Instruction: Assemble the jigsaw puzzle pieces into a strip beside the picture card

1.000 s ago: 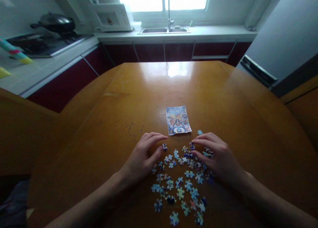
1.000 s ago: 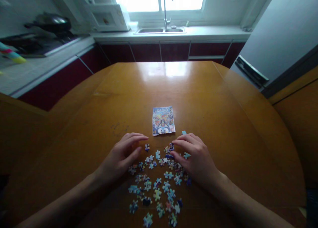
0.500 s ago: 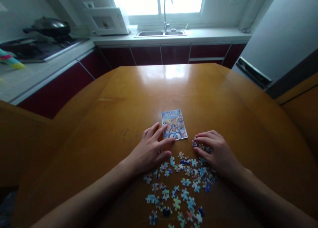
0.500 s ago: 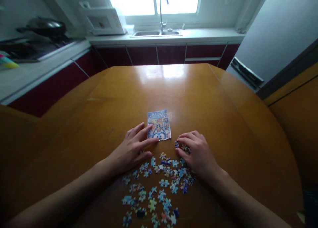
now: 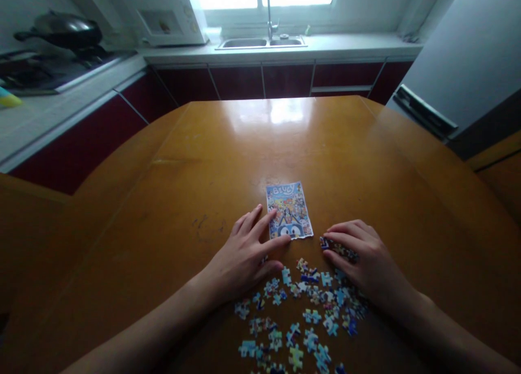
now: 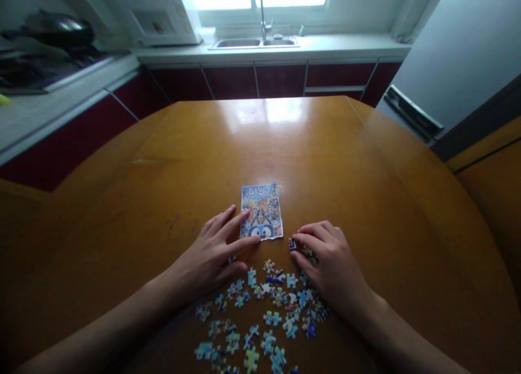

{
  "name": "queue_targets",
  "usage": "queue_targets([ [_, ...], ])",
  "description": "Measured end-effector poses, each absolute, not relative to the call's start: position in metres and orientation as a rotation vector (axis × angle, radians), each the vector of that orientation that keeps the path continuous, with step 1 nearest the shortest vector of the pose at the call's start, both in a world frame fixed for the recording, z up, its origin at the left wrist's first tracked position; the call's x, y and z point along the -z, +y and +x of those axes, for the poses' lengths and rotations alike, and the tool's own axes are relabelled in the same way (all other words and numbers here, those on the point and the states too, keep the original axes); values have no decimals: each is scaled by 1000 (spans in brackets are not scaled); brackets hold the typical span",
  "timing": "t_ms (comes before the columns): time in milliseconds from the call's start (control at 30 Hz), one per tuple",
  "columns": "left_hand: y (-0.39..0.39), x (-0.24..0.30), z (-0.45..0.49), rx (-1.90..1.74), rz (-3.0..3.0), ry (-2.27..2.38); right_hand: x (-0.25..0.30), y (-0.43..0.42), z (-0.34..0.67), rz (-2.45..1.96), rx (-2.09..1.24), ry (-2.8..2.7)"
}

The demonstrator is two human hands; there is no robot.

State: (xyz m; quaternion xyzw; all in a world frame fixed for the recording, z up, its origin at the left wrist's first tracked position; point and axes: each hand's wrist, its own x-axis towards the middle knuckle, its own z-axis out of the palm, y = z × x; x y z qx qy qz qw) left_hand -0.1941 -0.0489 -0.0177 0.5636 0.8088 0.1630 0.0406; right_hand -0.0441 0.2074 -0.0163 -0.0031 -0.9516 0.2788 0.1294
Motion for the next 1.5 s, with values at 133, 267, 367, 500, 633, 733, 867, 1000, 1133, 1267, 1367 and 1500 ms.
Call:
queue_targets([
  [133, -49, 19, -193, -463, 1731, 2479, 16, 208, -45, 15, -866, -2745],
  [267, -49, 19, -193, -431, 1744, 2475, 17, 208, -45, 25, -844, -2748],
  [367, -50, 20, -193, -390, 1756, 2477, 16, 207, -45, 19, -818, -2749],
  [500, -50, 21, -194, -371, 1752, 2479, 15, 207, -45, 12, -770, -2735],
  [633, -49, 21, -194, -422, 1731, 2477, 16, 208, -45, -1, -789, -2725],
  [733, -49, 20, -194, -459, 1711, 2479, 14, 207, -44, -30, -855, -2732],
  [867, -48, 20, -194, -469, 1726, 2486, 10, 204, -41, -84, -942, -2738],
  [1000, -48, 19, -194, -459, 1740, 2502, 8, 202, -38, -163, -1020, -2749],
  [1133, -48, 19, -194, -479, 1731, 2504, 6, 203, -38, -196, -1093, -2733],
  [1267, -47, 18, -193, -506, 1718, 2498, 8, 208, -43, -181, -1098, -2681],
  [1367, -47, 18, -193, -505, 1721, 2497, 14, 213, -48, -212, -1008, -2653],
  [1500, -47, 17, -194, -485, 1730, 2504, 23, 217, -55, -278, -884, -2674],
])
